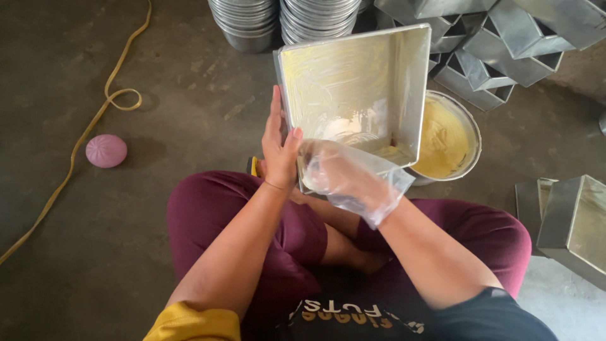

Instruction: The person sits on the floor and uses a gloved hand to scoop a yellow substance from a metal bowl and spread it inside square metal baking pans. They repeatedly coat the interior surfaces of several pans and set them aside.

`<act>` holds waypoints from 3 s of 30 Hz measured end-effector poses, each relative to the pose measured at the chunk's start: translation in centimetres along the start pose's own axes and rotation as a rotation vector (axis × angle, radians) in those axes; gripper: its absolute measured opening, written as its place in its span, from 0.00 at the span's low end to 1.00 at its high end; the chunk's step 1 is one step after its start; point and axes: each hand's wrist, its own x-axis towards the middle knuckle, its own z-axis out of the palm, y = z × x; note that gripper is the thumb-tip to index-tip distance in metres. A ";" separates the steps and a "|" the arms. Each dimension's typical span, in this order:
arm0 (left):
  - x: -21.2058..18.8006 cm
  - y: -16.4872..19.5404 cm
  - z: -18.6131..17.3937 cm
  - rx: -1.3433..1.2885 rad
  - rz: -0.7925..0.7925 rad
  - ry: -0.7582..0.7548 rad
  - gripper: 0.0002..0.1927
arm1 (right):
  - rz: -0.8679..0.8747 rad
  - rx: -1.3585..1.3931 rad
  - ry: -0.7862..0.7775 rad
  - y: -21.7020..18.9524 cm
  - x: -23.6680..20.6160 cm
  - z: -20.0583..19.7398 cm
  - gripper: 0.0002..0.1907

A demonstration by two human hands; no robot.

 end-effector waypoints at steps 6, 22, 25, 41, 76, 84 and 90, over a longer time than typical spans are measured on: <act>-0.2 0.7 0.1 0.118 -0.085 0.050 0.45 | -0.008 -0.338 -0.006 1.6 -0.9 -1.5 0.08; -0.2 0.8 0.3 0.092 -0.013 0.013 0.43 | 0.281 -0.611 0.111 1.0 0.0 -0.4 0.13; -0.1 1.1 -0.1 0.100 -0.031 0.051 0.44 | -0.053 -0.715 0.319 2.6 0.3 -4.4 0.16; -0.4 0.2 0.3 0.006 -0.112 -0.011 0.48 | -0.053 -0.747 0.428 4.9 1.4 -6.5 0.16; -1.4 2.5 1.8 0.170 0.058 -0.094 0.46 | -0.038 -0.725 0.454 7.3 -1.9 -4.3 0.21; -1.5 2.2 2.5 0.198 0.105 -0.151 0.45 | -0.156 -0.489 0.189 4.1 -2.1 -0.4 0.19; -1.8 2.8 2.1 0.076 -0.050 -0.083 0.49 | -0.051 -0.695 0.436 6.6 -1.1 -6.1 0.19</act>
